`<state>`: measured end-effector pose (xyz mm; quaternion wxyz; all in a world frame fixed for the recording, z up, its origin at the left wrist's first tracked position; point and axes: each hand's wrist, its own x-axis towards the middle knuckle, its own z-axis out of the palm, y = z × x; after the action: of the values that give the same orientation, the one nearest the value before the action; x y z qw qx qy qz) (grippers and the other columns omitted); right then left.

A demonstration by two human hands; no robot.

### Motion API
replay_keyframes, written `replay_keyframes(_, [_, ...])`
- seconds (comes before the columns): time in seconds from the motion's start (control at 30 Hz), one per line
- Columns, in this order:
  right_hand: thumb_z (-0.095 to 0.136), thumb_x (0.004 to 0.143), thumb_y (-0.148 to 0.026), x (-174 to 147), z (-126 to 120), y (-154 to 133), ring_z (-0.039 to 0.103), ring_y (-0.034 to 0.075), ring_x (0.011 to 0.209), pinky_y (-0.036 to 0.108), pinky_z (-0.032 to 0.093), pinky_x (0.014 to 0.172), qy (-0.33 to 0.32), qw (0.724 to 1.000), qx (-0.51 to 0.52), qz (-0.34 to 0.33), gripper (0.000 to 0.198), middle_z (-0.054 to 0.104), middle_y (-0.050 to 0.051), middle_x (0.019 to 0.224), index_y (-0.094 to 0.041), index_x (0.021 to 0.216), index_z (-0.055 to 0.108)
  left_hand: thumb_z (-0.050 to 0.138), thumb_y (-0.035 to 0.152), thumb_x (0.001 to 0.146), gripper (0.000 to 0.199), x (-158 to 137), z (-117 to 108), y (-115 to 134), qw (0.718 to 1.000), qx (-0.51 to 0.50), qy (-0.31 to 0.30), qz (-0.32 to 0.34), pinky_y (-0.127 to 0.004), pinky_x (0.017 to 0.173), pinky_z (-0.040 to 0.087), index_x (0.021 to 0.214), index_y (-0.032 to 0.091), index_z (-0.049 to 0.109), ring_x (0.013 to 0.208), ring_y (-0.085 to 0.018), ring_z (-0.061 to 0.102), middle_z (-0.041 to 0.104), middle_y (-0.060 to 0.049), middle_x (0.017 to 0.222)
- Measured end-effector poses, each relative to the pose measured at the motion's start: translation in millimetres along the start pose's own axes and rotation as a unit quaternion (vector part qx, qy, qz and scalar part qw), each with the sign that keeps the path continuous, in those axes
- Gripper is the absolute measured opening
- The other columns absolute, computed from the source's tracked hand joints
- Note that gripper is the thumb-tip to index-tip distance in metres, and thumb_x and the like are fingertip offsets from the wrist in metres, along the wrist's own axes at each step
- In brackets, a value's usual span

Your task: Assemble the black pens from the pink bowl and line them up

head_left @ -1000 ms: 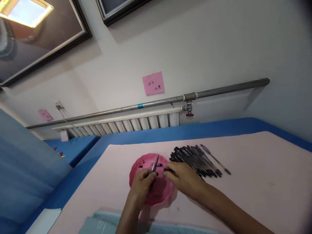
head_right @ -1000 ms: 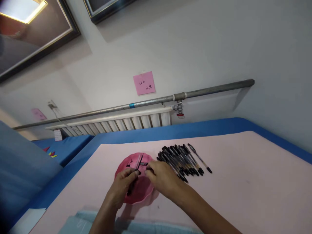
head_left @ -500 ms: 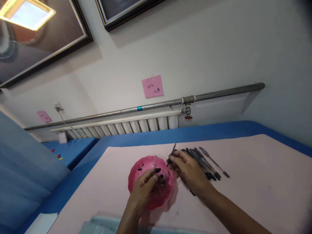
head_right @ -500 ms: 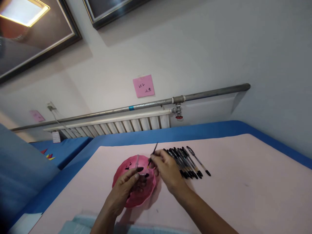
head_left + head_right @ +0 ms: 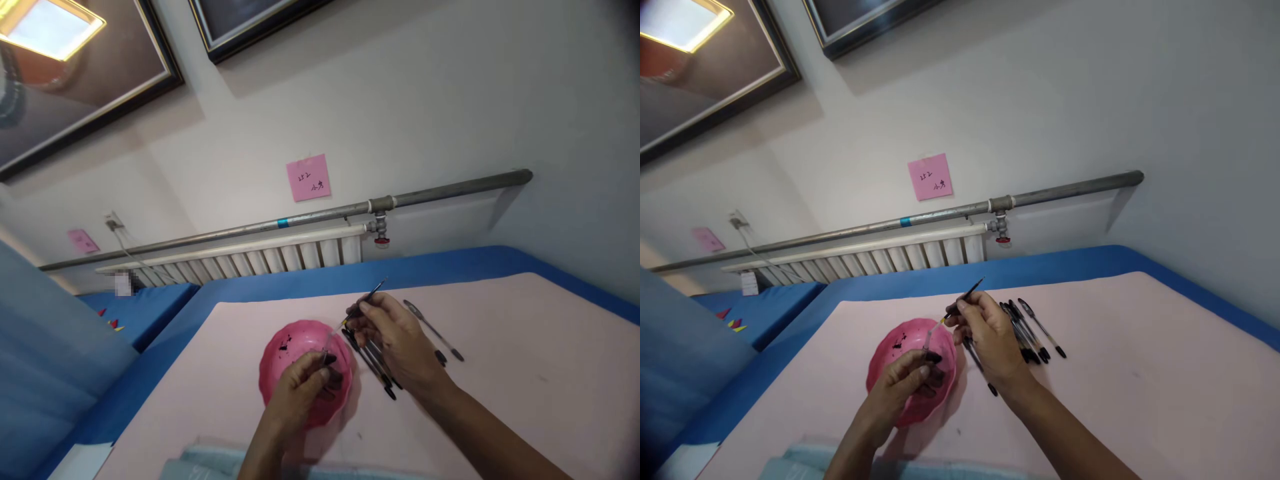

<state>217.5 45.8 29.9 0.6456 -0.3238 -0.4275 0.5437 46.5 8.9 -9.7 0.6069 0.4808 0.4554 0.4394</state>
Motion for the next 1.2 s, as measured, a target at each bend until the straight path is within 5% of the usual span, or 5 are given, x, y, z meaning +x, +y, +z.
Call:
replay_keyframes(0.3, [0.061,0.076,-0.034,0,2,-2,0.059,0.013,0.058,0.022,0.044,0.045,0.001,1.0,-0.016,0.011,0.018,0.063,0.002,0.07,-0.018,0.076,0.054,0.071,0.039,0.067,0.034,0,2,1,1.0,-0.005,0.004,-0.001,-0.028,0.068,0.045,0.09,0.014,0.069,0.072,-0.016,0.06,0.068,-0.008,0.078])
replay_keyframes(0.53, [0.053,0.081,-0.036,-5,2,-14,0.05,0.01,0.045,0.024,0.041,0.048,-0.021,0.988,-0.152,-0.007,0.017,0.063,0.0,0.064,-0.02,0.076,0.052,0.071,0.036,0.068,0.03,0,1,1,1.0,0.012,0.011,-0.003,-0.028,0.069,0.045,0.09,0.015,0.071,0.073,-0.017,0.061,0.07,-0.008,0.08])
replay_keyframes(0.7, [0.052,0.079,-0.032,-7,3,-9,0.053,0.013,0.057,0.025,0.041,0.056,-0.091,0.951,-0.295,-0.036,0.016,0.058,-0.003,0.061,-0.021,0.069,0.054,0.07,0.034,0.07,0.026,-1,3,0,1.0,0.002,-0.003,-0.007,-0.026,0.068,0.045,0.088,0.016,0.071,0.071,-0.015,0.061,0.07,-0.006,0.078])
replay_keyframes(0.83, [0.053,0.079,-0.032,-6,2,-4,0.06,0.018,0.082,0.029,0.044,0.074,-0.136,0.938,-0.316,-0.048,0.016,0.067,0.002,0.085,-0.021,0.084,0.062,0.071,0.033,0.07,0.027,-2,-2,3,0.998,-0.053,-0.005,-0.018,-0.024,0.064,0.047,0.088,0.014,0.068,0.069,-0.014,0.062,0.07,-0.007,0.078])
replay_keyframes(1.2, [0.049,0.08,-0.024,-7,-1,13,0.059,0.018,0.075,0.03,0.043,0.07,-0.149,0.898,-0.407,-0.071,0.015,0.066,0.002,0.079,-0.021,0.079,0.064,0.08,0.025,0.057,0.037,2,-45,18,0.946,-0.219,0.233,0.06,-0.025,0.063,0.05,0.088,0.014,0.063,0.066,-0.014,0.065,0.07,-0.005,0.072])
